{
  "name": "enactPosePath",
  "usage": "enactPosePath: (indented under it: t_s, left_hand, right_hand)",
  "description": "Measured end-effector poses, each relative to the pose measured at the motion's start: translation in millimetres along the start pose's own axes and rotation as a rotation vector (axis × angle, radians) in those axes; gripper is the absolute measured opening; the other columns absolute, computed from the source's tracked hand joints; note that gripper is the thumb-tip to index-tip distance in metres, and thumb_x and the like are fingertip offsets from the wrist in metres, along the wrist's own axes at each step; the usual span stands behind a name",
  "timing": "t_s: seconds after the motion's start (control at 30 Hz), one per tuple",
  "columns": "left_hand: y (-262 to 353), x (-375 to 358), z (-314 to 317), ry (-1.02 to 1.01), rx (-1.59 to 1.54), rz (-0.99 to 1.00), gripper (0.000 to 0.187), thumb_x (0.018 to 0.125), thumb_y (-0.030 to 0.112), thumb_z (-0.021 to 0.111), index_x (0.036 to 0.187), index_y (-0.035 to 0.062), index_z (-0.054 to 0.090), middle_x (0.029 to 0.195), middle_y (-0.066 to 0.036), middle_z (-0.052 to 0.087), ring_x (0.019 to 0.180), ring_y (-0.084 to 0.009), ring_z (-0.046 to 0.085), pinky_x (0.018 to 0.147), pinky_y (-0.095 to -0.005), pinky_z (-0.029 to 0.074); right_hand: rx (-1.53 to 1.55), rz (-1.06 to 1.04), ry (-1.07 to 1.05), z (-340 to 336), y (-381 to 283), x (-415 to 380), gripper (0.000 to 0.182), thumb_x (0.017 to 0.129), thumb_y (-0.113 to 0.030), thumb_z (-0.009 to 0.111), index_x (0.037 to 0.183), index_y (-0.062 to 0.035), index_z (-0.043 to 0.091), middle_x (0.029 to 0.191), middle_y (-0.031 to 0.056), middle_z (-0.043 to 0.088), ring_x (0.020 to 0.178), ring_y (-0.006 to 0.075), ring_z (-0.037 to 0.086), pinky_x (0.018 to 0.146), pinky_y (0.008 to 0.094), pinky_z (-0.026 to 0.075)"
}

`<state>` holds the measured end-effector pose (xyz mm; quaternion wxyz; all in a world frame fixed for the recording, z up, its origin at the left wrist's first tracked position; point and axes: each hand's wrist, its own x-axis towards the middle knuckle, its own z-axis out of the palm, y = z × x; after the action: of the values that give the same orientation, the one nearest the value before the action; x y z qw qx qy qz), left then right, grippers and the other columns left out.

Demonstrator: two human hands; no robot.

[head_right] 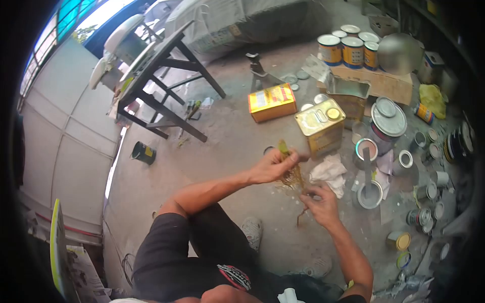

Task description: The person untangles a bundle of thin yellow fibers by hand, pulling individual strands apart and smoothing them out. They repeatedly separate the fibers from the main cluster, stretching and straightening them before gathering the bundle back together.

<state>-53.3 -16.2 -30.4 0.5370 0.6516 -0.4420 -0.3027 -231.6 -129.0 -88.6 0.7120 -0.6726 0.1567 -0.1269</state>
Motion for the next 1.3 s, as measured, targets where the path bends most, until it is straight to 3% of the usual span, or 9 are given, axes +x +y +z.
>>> enactPosePath:
  t_s: [0.07, 0.2, 0.33, 0.43, 0.53, 0.67, 0.87, 1.1, 1.3]
  left_hand:
    - [21.4, -5.5, 1.6, -0.076, -0.276, -0.309, 0.042, 0.101, 0.041, 0.044, 0.088, 0.004, 0.058, 0.083, -0.007, 0.068, 0.067, -0.0118, 0.067, 0.055, -0.0255, 0.051]
    - [28.5, 0.3, -10.3, 0.025, -0.151, -0.254, 0.039, 0.101, 0.04, 0.044, 0.089, 0.0041, 0.055, 0.07, -0.005, 0.062, 0.056, -0.0107, 0.062, 0.055, -0.0249, 0.053]
    - [26.0, 4.7, -23.0, 0.067, -0.148, -0.231, 0.042, 0.101, 0.041, 0.045, 0.078, 0.0059, 0.05, 0.065, -0.003, 0.055, 0.054, -0.0113, 0.059, 0.054, -0.0278, 0.053]
    - [34.1, -2.0, -16.4, -0.059, -0.23, -0.306, 0.043, 0.101, 0.042, 0.045, 0.077, 0.0058, 0.051, 0.066, -0.002, 0.056, 0.054, -0.0109, 0.059, 0.054, -0.0275, 0.053]
    - [38.1, -3.1, -8.7, -0.1, -0.196, -0.326, 0.039, 0.101, 0.04, 0.045, 0.087, 0.005, 0.056, 0.067, -0.002, 0.058, 0.053, -0.0089, 0.056, 0.051, -0.0258, 0.049]
    - [36.6, 0.1, -8.3, -0.022, 0.012, -0.379, 0.036, 0.101, 0.037, 0.048, 0.095, 0.005, 0.064, 0.064, 0.004, 0.054, 0.048, -0.0033, 0.043, 0.045, -0.0212, 0.037]
    - [16.7, 0.6, -21.5, 0.012, 0.09, -0.274, 0.034, 0.1, 0.034, 0.053, 0.095, 0.0046, 0.07, 0.059, 0.01, 0.041, 0.049, -0.0028, 0.032, 0.045, -0.0219, 0.027]
    - [33.9, -3.1, -7.4, 0.137, 0.038, -0.158, 0.032, 0.097, 0.033, 0.059, 0.09, 0.0041, 0.071, 0.056, 0.008, 0.044, 0.052, -0.003, 0.036, 0.048, -0.0247, 0.031]
    - [37.4, 2.5, -12.9, 0.216, -0.079, -0.232, 0.04, 0.098, 0.039, 0.055, 0.083, 0.0043, 0.069, 0.056, 0.004, 0.053, 0.045, -0.0033, 0.042, 0.041, -0.0216, 0.032]
  right_hand:
    - [-0.14, -0.149, -0.011, 8.7, -8.6, -4.2, 0.006, 0.081, 0.0, 0.067, 0.086, 0.0023, 0.066, 0.073, 0.0029, 0.055, 0.063, 0.012, 0.058, 0.052, 0.0265, 0.046]
    - [-0.546, -0.545, 0.014, 12.1, -2.4, -11.5, 0.007, 0.077, 0.0, 0.067, 0.084, -0.0013, 0.068, 0.073, 0.0054, 0.056, 0.07, 0.0155, 0.058, 0.058, 0.0312, 0.046]
    - [-0.539, -0.522, -0.006, 9.4, -8.7, -20.3, 0.016, 0.075, 0.001, 0.067, 0.09, -0.0025, 0.068, 0.079, 0.0085, 0.059, 0.075, 0.019, 0.058, 0.066, 0.0328, 0.047]
    - [-0.404, -0.409, 0.231, 4.4, -29.0, -6.4, 0.019, 0.085, -0.006, 0.063, 0.104, -0.0013, 0.065, 0.088, 0.0111, 0.062, 0.079, 0.0179, 0.058, 0.072, 0.0324, 0.048]
    - [-0.053, -0.167, -0.104, -5.5, -32.4, 4.5, 0.037, 0.102, -0.029, 0.043, 0.116, 0.002, 0.059, 0.103, 0.0135, 0.065, 0.089, 0.0167, 0.061, 0.079, 0.0309, 0.049]
    - [0.025, 0.051, -0.317, -12.5, -29.5, 4.4, 0.031, 0.1, -0.022, 0.049, 0.115, 0.0028, 0.06, 0.086, 0.0026, 0.061, 0.077, 0.01, 0.057, 0.071, 0.0257, 0.048]
    - [0.176, 0.365, -0.587, -39.4, -32.7, 5.5, 0.026, 0.096, -0.02, 0.058, 0.109, 0.0019, 0.064, 0.083, 0.003, 0.065, 0.072, 0.0093, 0.058, 0.064, 0.0246, 0.048]
    - [0.078, 0.285, -0.529, -25.7, -26.4, 4.6, 0.026, 0.088, -0.021, 0.07, 0.1, 0.0011, 0.064, 0.08, 0.0045, 0.067, 0.065, 0.0072, 0.058, 0.056, 0.0207, 0.046]
    - [0.14, 0.282, -0.143, -5.7, -15.0, 5.9, 0.026, 0.085, -0.015, 0.073, 0.083, -0.0051, 0.049, 0.067, -0.0017, 0.055, 0.056, 0.0042, 0.048, 0.049, 0.0193, 0.037]
